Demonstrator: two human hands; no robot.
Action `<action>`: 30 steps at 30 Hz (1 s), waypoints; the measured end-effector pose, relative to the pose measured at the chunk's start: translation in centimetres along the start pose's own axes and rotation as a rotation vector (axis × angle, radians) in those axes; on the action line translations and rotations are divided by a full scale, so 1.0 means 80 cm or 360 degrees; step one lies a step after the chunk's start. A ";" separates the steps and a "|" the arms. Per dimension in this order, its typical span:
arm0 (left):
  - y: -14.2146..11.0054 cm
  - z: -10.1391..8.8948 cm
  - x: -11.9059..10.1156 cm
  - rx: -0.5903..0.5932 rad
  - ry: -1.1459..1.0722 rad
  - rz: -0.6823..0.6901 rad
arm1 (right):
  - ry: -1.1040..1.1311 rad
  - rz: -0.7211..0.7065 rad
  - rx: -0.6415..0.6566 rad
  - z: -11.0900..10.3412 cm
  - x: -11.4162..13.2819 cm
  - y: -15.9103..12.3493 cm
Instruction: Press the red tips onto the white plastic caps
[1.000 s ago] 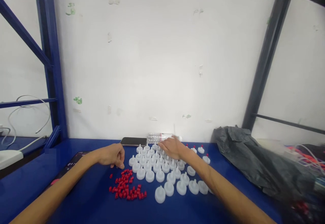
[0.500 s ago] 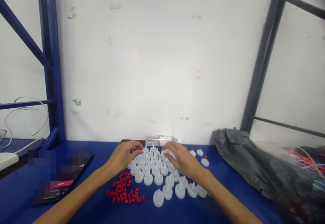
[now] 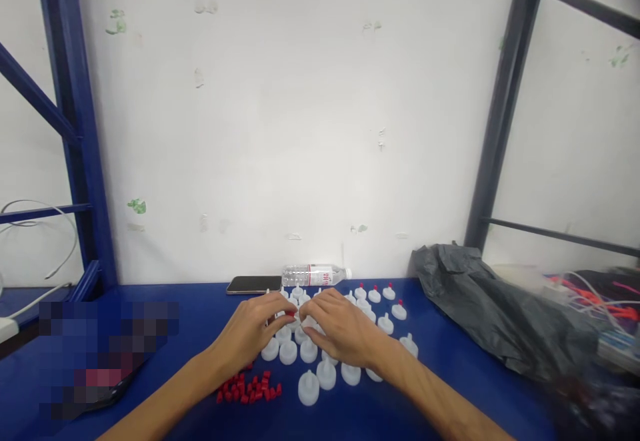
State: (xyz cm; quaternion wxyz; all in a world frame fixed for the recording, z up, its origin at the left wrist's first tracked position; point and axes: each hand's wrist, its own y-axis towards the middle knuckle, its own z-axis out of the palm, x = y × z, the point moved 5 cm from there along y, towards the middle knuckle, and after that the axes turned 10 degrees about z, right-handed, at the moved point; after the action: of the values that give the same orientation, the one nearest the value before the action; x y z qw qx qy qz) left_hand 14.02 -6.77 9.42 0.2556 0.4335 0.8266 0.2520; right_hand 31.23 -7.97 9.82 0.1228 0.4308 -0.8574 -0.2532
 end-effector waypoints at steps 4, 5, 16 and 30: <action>-0.002 0.004 0.000 -0.0008 0.0061 0.0048 | 0.0032 -0.0038 -0.0050 0.001 0.003 0.000; -0.003 0.004 0.001 -0.0023 0.0085 0.0057 | 0.0049 -0.0039 -0.0073 0.000 0.003 -0.001; -0.008 -0.005 0.002 -0.0138 0.0425 0.0178 | 0.0181 0.0049 -0.0334 -0.008 0.006 -0.004; -0.007 0.000 -0.022 -0.0013 0.0464 0.0247 | 0.0160 -0.0057 -0.0390 0.002 0.008 -0.010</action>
State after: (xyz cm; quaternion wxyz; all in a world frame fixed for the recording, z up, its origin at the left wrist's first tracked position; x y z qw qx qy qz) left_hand 14.59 -8.56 9.40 0.1146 0.4537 0.8180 0.3346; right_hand 31.30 -8.85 9.26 0.2128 0.4399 -0.8051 -0.3362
